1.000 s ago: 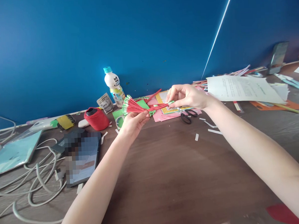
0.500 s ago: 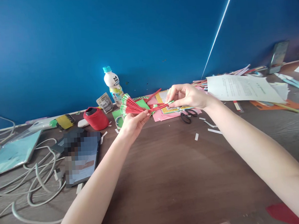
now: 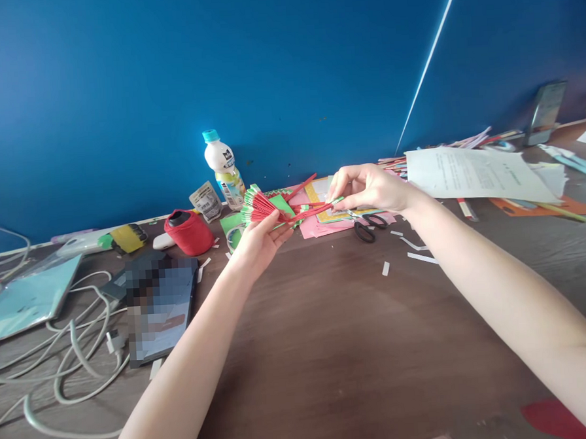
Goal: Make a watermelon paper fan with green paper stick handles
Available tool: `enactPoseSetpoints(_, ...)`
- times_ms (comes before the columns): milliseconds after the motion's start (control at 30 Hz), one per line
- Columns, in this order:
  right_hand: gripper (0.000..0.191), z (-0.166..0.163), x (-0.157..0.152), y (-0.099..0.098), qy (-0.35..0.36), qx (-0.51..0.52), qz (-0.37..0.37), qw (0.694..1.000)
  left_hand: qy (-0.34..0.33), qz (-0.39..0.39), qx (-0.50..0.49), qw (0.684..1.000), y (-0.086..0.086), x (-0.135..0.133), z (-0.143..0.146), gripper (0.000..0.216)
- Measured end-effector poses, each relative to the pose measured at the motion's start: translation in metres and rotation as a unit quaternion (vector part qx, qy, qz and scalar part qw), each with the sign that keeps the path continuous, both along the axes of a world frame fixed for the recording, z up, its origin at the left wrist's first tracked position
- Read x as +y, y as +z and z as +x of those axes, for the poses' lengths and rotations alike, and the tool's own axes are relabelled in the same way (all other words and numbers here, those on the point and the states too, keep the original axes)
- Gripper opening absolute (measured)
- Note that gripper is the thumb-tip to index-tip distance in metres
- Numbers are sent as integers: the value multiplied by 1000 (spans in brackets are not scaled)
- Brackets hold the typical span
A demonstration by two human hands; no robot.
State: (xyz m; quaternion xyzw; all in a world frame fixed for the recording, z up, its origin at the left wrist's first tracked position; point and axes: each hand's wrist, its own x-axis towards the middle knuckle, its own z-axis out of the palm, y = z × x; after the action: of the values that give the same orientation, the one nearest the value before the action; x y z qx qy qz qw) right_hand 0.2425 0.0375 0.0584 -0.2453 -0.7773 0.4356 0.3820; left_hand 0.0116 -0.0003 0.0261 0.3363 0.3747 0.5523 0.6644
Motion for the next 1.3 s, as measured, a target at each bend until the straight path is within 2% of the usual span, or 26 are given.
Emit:
enactPoseSetpoints(167, 18, -1, -3, 1, 2, -6, -17, 1000, -14, 24, 51, 998, 2, -2, -2, 7)
enactPoseSetpoints(400, 19, -4, -4, 1, -9, -16, -25, 1000, -52, 54, 191, 979, 5, -9, 0, 30)
enactPoseSetpoints(567, 22, -6, -6, 2, -3, -22, -43, 999, -65, 76, 214, 972, 4, -11, 2, 33)
enactPoseSetpoints(733, 18, -5, -5, 1, 12, -22, -41, 999, -68, 60, 163, 982, 4, -11, 4, 18)
enactPoseSetpoints(833, 15, -5, -5, 1, 42, -23, -18, 999, -27, 31, 85, 996, 7, -10, 5, 6)
enactPoseSetpoints(1000, 13, -10, -9, 3, 71, -48, -23, 996, 35, -45, 21, 998, 9, -6, 7, 18)
enactPoseSetpoints(1300, 9, -13, -13, 4, 116, -109, -26, 987, 44, -112, -33, 992, 11, -5, 11, 17)
